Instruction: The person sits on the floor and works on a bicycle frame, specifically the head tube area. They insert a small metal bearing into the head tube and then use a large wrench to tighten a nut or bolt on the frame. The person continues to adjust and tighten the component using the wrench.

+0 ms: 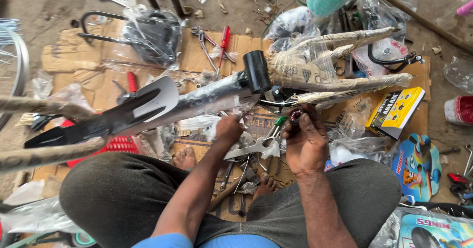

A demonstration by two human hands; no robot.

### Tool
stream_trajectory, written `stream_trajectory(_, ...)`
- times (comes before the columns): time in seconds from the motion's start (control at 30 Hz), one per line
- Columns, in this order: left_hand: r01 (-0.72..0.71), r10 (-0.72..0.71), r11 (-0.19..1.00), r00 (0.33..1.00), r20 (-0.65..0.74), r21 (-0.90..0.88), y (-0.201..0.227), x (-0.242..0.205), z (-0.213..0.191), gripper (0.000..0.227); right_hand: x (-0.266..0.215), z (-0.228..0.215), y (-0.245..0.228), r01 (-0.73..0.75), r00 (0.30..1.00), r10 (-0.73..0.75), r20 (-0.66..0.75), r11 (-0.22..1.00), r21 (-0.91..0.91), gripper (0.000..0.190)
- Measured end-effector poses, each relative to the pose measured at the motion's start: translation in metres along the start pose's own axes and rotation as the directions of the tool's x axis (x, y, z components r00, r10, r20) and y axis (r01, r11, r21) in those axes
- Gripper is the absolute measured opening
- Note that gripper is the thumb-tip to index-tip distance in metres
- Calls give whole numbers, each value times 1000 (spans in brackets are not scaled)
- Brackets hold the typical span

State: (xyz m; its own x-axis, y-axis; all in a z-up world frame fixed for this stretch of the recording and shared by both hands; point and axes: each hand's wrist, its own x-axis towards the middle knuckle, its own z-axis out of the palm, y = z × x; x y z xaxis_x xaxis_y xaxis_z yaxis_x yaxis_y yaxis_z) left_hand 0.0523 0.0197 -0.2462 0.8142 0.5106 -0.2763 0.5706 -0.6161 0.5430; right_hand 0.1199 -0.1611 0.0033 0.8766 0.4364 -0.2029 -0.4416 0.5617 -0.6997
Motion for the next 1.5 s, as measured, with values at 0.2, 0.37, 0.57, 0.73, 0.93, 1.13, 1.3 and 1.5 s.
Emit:
stream_trajectory(0.2, -389, 401, 915, 905, 142, -104, 88, -70, -97, 16, -9, 5, -8, 216, 976, -215, 17, 973, -79, 22)
stream_trajectory(0.37, -399, 443, 879, 886, 138, -260, 143, -102, -199, 22, -13, -2, -31, 346, 938, -345, 30, 929, -134, 28)
stream_trajectory(0.57, -488, 456, 545, 855, -246, -682, 150, -106, -240, 21, -20, -7, -17, 301, 941, -337, -42, 886, -352, 22)
stream_trajectory(0.73, -291, 255, 322, 943, -214, -901, 161, -114, -214, 25, -31, -4, 18, 100, 977, -132, -166, 977, -191, 25)
stream_trajectory(0.93, -476, 221, 388, 880, -421, -790, 178, -120, -211, 38, -51, 19, 11, 282, 935, -257, -246, 957, 71, 23)
stream_trajectory(1.13, -34, 98, 372, 995, 3, -928, 205, -138, -212, 59, -72, 61, -36, 589, 806, -566, -174, 796, 139, 28)
stream_trajectory(1.3, -172, 391, 453, 920, 22, -875, 199, -130, -174, 39, -73, 85, -45, 642, 767, -638, -70, 762, 89, 33)
stream_trajectory(1.5, 184, 292, 323, 914, 283, -928, 181, -138, -215, 51, -38, 59, -78, 402, 901, -433, -10, 826, 395, 32)
